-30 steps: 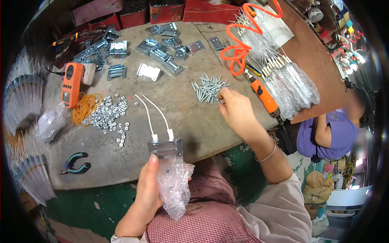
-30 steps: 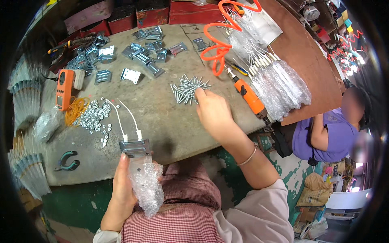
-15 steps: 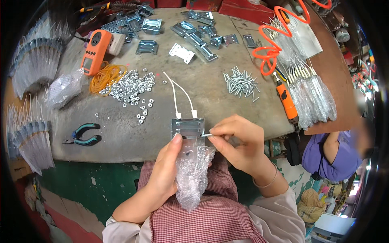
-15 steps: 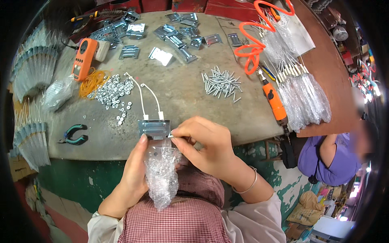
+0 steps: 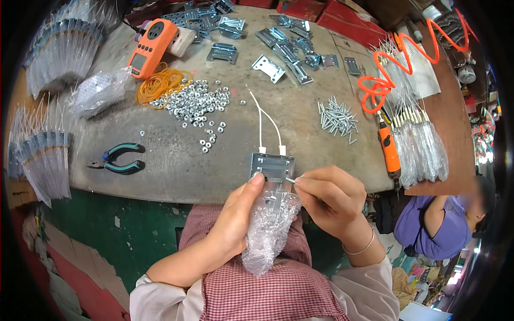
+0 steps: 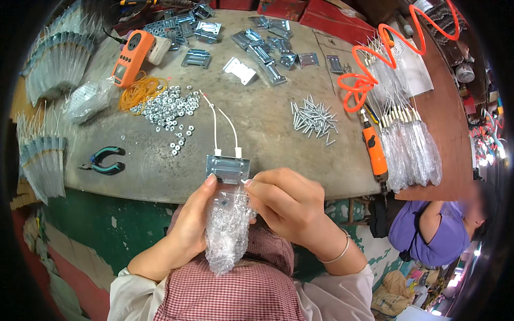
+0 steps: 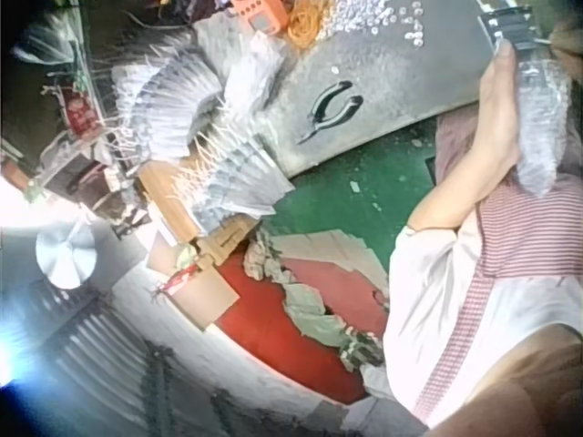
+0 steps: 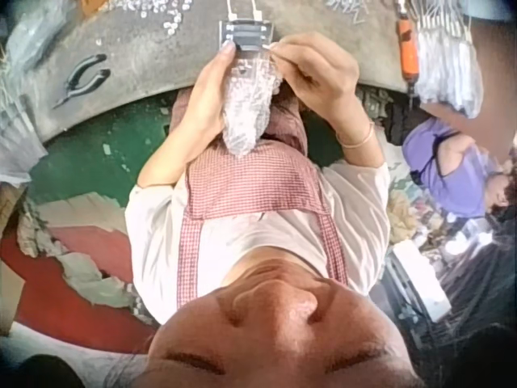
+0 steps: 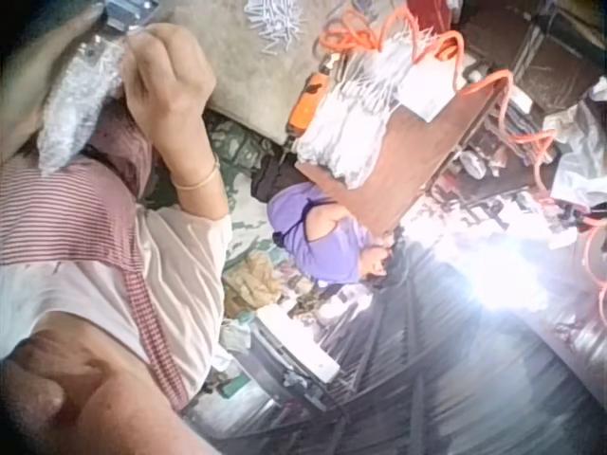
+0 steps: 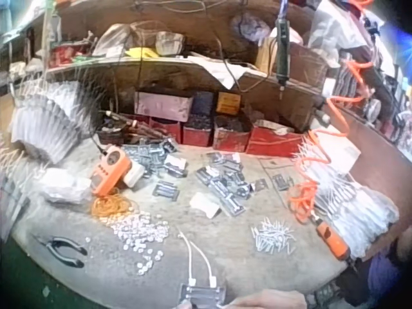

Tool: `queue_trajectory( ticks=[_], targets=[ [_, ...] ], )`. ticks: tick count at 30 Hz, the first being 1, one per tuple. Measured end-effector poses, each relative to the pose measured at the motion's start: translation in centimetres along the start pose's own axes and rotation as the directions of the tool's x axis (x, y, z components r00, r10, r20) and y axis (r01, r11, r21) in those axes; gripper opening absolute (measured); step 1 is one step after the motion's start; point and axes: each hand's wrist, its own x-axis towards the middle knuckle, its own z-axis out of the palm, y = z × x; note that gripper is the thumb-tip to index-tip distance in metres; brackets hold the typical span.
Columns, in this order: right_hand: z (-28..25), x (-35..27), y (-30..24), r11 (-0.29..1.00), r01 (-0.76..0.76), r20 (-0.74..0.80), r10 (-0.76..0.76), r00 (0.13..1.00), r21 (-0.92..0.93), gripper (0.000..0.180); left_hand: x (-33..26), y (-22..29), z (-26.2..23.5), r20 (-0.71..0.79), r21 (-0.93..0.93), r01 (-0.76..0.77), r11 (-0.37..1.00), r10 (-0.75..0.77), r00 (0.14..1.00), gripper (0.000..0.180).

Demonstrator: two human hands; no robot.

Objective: Assembling small metal components using screws and a power screwdriver.

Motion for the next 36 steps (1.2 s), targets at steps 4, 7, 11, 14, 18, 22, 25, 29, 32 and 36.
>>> queue_trajectory(
  ticks=[4, 7, 11, 14, 18, 22, 25, 29, 32, 36],
  targets=[
    [-0.1, -0.1, 0.2, 1.000, -0.005, 0.007, 0.005, 1.000, -0.026, 0.030, 0.1, 0.0, -0.4, 0.033, -0.049, 0.027, 0.998, -0.025, 0.999, 0.053],
    [-0.3, 0.3, 0.0, 0.999, 0.033, 0.066, -0.030, 0.997, -0.044, 0.030, 0.2, -0.3, -0.5, 0.044, -0.046, 0.008, 0.999, -0.006, 0.999, 0.054],
    [-1.1, 1.3, -0.6, 0.998, -0.055, 0.231, 0.057, 0.971, -0.015, 0.028, 0.1, -0.5, -0.7, 0.047, -0.022, 0.026, 0.999, -0.025, 0.999, 0.047],
    [-1.2, 1.5, -0.8, 0.995, -0.090, 0.071, 0.087, 0.994, 0.033, 0.025, -0.2, -0.5, -0.7, 0.065, 0.001, 0.042, 0.999, -0.042, 0.997, 0.038],
    [1.5, 1.4, -0.5, 0.987, -0.025, -0.086, 0.038, 0.996, 0.156, 0.020, -0.1, -0.8, -0.4, 0.074, -0.001, -0.018, 1.000, 0.018, 0.997, 0.026],
    [2.4, 1.9, -0.1, 0.987, 0.144, -0.067, -0.140, 0.988, 0.067, 0.027, -0.2, -0.8, -0.4, 0.061, 0.073, -0.051, 0.996, 0.046, 0.997, 0.025],
    [2.6, 1.5, 0.1, 0.988, 0.145, -0.049, -0.143, 0.989, 0.044, 0.026, -0.3, -0.8, -0.3, 0.074, 0.061, -0.050, 0.997, 0.046, 0.996, 0.026],
    [2.5, 1.5, 0.3, 0.998, 0.031, 0.043, -0.033, 0.999, 0.057, 0.025, -0.2, -0.6, 0.5, 0.005, 0.164, -0.057, 0.985, 0.057, 0.998, 0.029],
    [2.2, 1.2, 0.6, 0.999, -0.005, 0.118, 0.000, 0.993, 0.043, 0.038, 0.0, 0.2, 0.4, 0.005, 0.264, -0.134, 0.955, 0.137, 0.990, 0.036],
    [2.8, -1.0, 0.1, 0.942, -0.322, 0.197, 0.299, 0.933, 0.096, 0.082, -0.5, 2.5, 1.1, 0.116, 0.714, -0.214, 0.667, 0.188, 0.975, 0.052]
  ],
)
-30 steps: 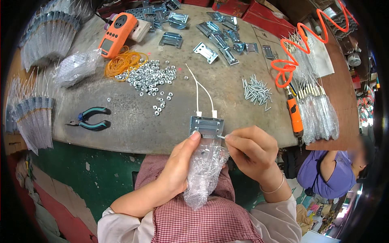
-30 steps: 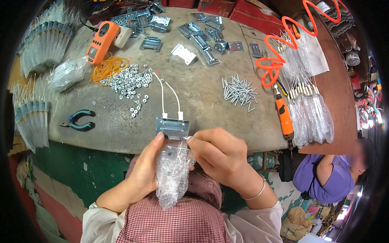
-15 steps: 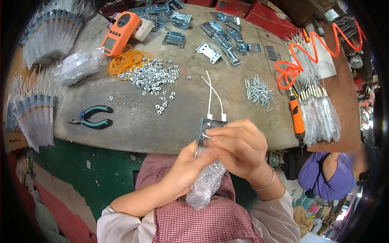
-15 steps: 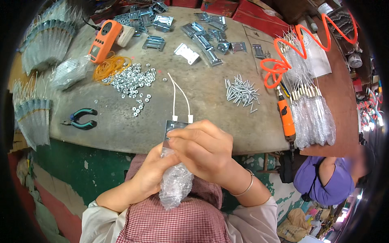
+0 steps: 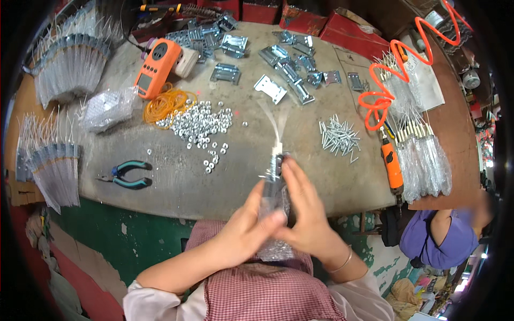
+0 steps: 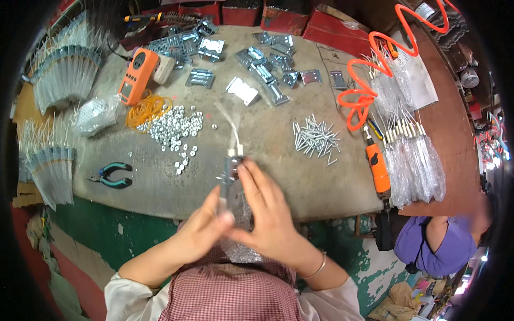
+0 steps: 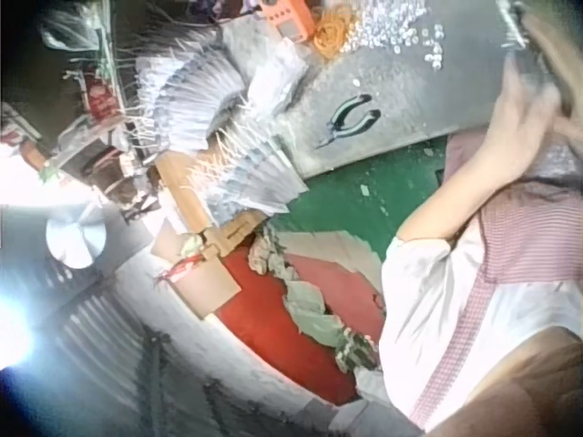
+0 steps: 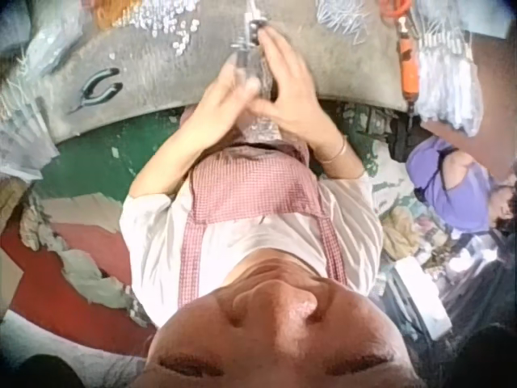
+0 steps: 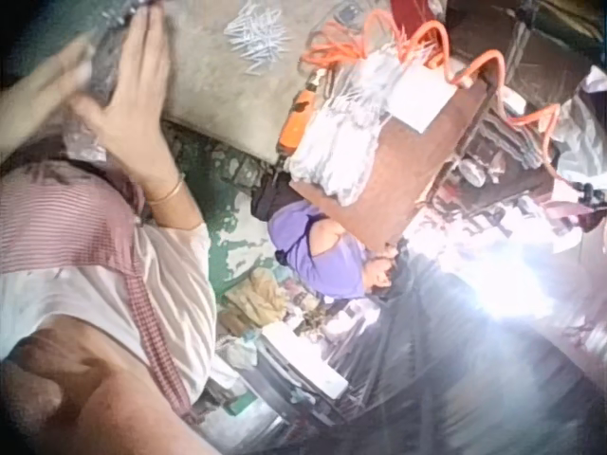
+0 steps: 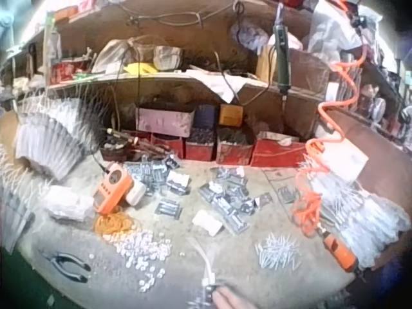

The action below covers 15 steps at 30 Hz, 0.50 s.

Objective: Assembling small metal components using screws and a power screwdriver.

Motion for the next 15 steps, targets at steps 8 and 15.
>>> queue_trajectory(
  ticks=[8, 15],
  targets=[
    [2.0, -2.2, 1.3, 0.912, -0.217, -0.069, 0.256, 0.964, 0.348, 0.087, 13.1, 4.2, -6.5, -0.008, 0.917, -0.232, 0.324, 0.596, 0.803, 0.021],
    [1.6, -1.8, 1.1, 0.963, -0.155, -0.070, 0.174, 0.982, 0.222, 0.086, 21.0, 6.5, -4.5, -0.116, 0.983, 0.077, 0.166, 0.243, 0.963, 0.043]
  ],
)
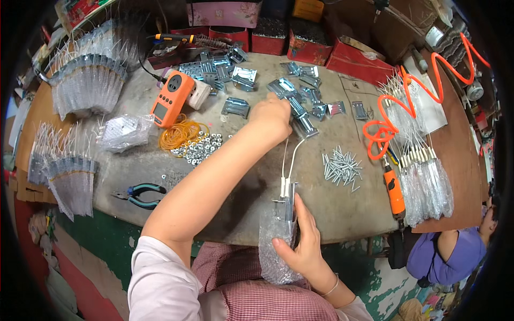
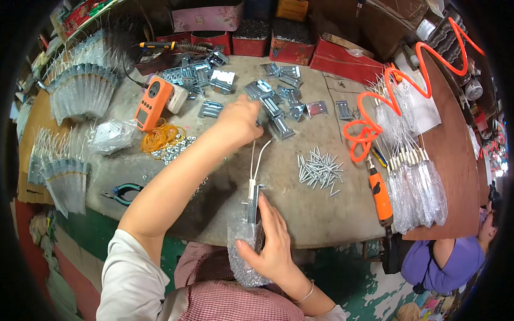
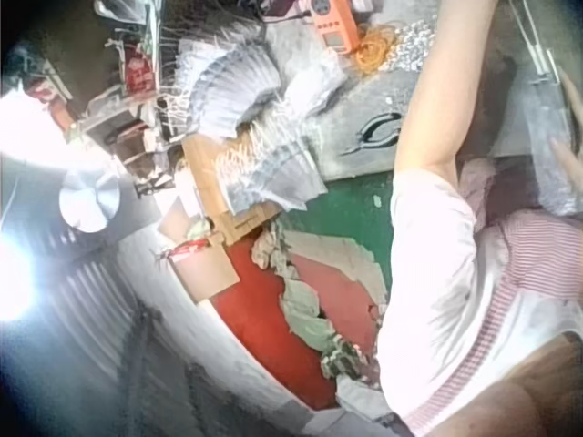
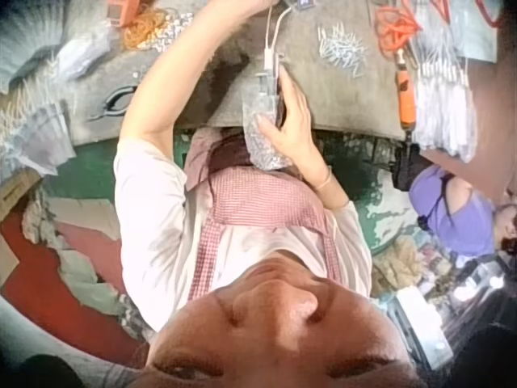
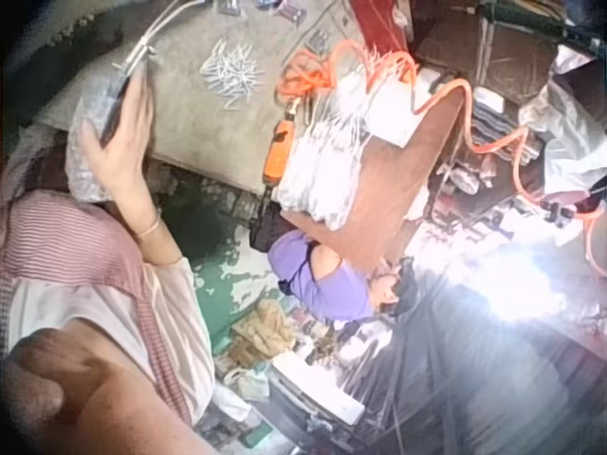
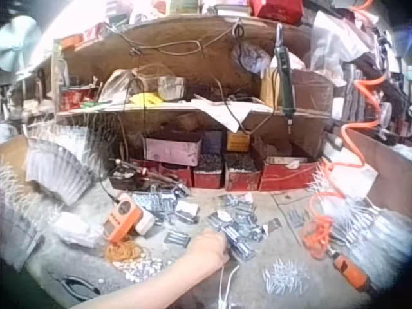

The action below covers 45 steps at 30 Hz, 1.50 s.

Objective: Assembling small metal components using screws and a power screwdriver.

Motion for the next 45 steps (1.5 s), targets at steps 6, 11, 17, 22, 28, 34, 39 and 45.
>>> queue_trajectory(
  ticks=[6, 11, 17, 22, 28, 34, 39, 45],
  targets=[
    [-0.3, 0.2, 0.6, 0.998, -0.064, -0.002, 0.064, 0.998, 0.014, 0.085, -9.5, -3.1, -3.0, -0.321, -0.726, -0.244, 0.643, -0.003, 0.947, 0.061],
    [-0.1, 0.6, 0.4, 0.995, -0.059, 0.036, 0.056, 0.998, 0.083, 0.084, -16.3, -1.8, 2.0, -0.171, -0.780, -0.205, 0.591, 0.114, 0.979, 0.051],
    [0.3, 0.5, 0.7, 0.989, -0.080, 0.044, 0.075, 0.996, 0.123, 0.084, -14.8, -1.6, 4.1, -0.381, -0.683, -0.312, 0.660, 0.043, 0.924, 0.029],
    [0.2, 0.3, 0.8, 0.993, -0.065, 0.036, 0.061, 0.997, 0.097, 0.084, -15.0, -1.3, 4.4, -0.415, -0.618, -0.249, 0.746, -0.040, 0.909, 0.016],
    [0.2, 0.2, 1.0, 0.992, -0.060, 0.021, 0.058, 0.998, 0.115, 0.084, -14.9, -1.3, 3.9, -0.475, -0.586, -0.298, 0.753, -0.021, 0.880, 0.016],
    [0.1, 0.5, 0.9, 0.998, -0.030, 0.032, 0.028, 0.999, 0.063, 0.085, -14.3, -1.4, 4.3, -0.539, -0.493, -0.355, 0.794, 0.041, 0.841, 0.017],
    [0.3, 0.5, 0.8, 0.999, -0.016, 0.037, 0.014, 0.999, 0.048, 0.085, -14.3, -0.9, 5.4, -0.310, -0.754, -0.167, 0.635, -0.120, 0.943, 0.020],
    [0.3, 0.1, 0.4, 0.998, -0.063, 0.045, 0.063, 0.997, 0.004, 0.086, -18.6, 1.3, 5.2, -0.295, -0.887, -0.196, 0.418, -0.187, 0.937, 0.039]
  ],
)
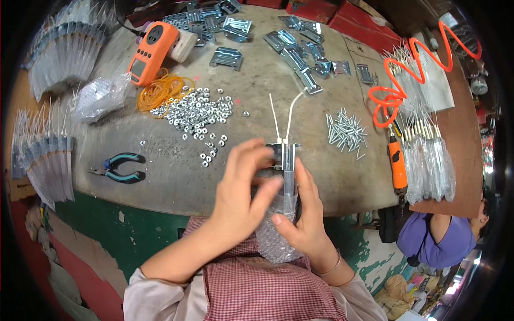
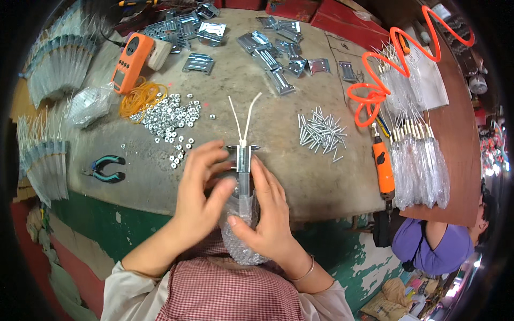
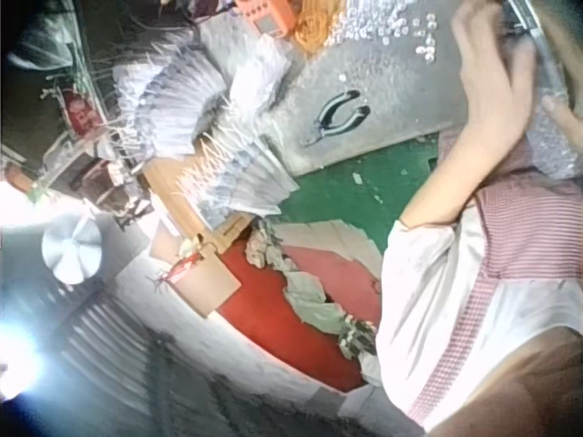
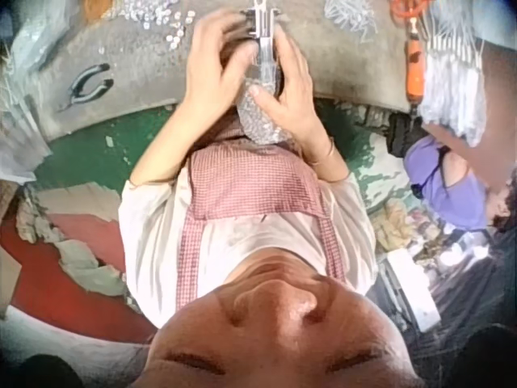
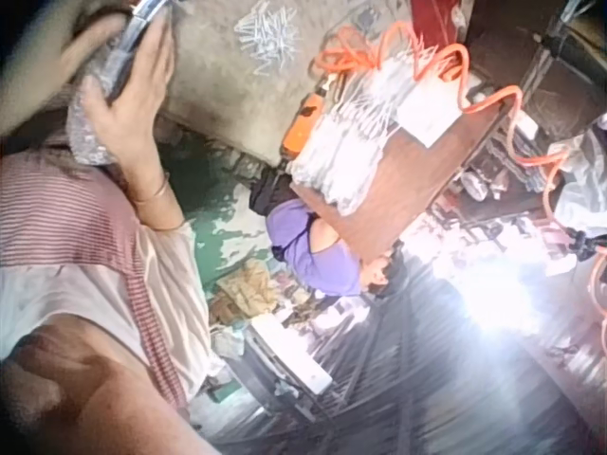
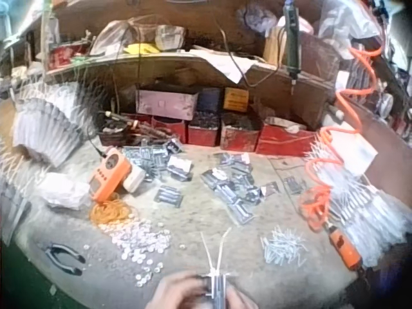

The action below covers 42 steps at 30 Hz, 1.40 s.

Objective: Assembling small metal components using screws and a power screwdriver.

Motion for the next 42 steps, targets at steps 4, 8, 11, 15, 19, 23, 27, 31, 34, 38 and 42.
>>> queue_trajectory(
  ticks=[4, 8, 11, 15, 19, 23, 27, 31, 34, 38, 42],
  targets=[
    [0.6, 0.2, -0.1, 0.980, 0.155, -0.013, -0.157, 0.987, -0.122, 0.087, -1.7, 0.1, -1.0, 0.129, 0.367, -0.174, 0.914, 0.135, 0.982, 0.045],
    [0.6, 0.1, -0.8, 0.969, 0.209, 0.025, -0.208, 0.978, -0.133, 0.089, -2.0, 0.1, -1.5, 0.186, 0.391, -0.218, 0.894, 0.155, 0.970, 0.045],
    [-0.9, 0.5, -1.3, 0.989, 0.139, 0.030, -0.138, 0.990, -0.058, 0.084, -1.7, 0.2, -1.2, 0.166, 0.405, -0.251, 0.879, 0.200, 0.966, 0.044],
    [-8.1, -0.1, 2.0, 0.975, 0.045, -0.206, -0.091, 0.974, -0.220, 0.050, -1.7, -0.1, -1.5, 0.216, 0.459, -0.254, 0.851, 0.171, 0.961, 0.041],
    [-17.9, -1.6, 6.6, 0.523, -0.401, -0.524, -0.105, 0.845, -0.752, 0.054, -1.9, -0.5, -1.8, 0.168, 0.421, -0.227, 0.878, 0.171, 0.971, 0.039],
    [-20.8, -2.9, 10.0, 0.537, -0.464, -0.503, 0.083, 0.860, -0.705, 0.056, -1.8, -1.1, -1.5, 0.147, 0.399, -0.335, 0.854, 0.301, 0.942, 0.042],
    [-19.9, -2.3, 11.2, 0.678, -0.319, -0.469, -0.042, 0.882, -0.662, 0.053, -2.3, -1.5, -1.7, 0.152, 0.439, -0.335, 0.834, 0.298, 0.942, 0.044],
    [-16.2, -2.5, 6.4, 0.695, 0.020, -0.393, 0.383, 0.836, 0.719, 0.059, -2.2, -1.3, -1.6, 0.148, 0.467, -0.310, 0.828, 0.272, 0.951, 0.044],
    [-12.0, -0.5, 3.2, 0.364, 0.079, -0.219, 0.361, 0.906, 0.928, 0.055, -1.8, -1.3, -1.3, 0.134, 0.449, -0.317, 0.835, 0.288, 0.948, 0.043],
    [-7.7, 1.6, 2.9, 0.136, 0.204, -0.241, 0.365, 0.899, 0.969, 0.051, -1.7, -1.3, -1.2, 0.130, 0.445, -0.314, 0.839, 0.286, 0.949, 0.045],
    [-4.8, 3.4, 2.9, -0.208, 0.413, -0.298, 0.427, 0.854, 0.886, 0.033, -1.7, -1.3, -1.3, 0.143, 0.429, -0.327, 0.842, 0.295, 0.945, 0.045]
  ],
)
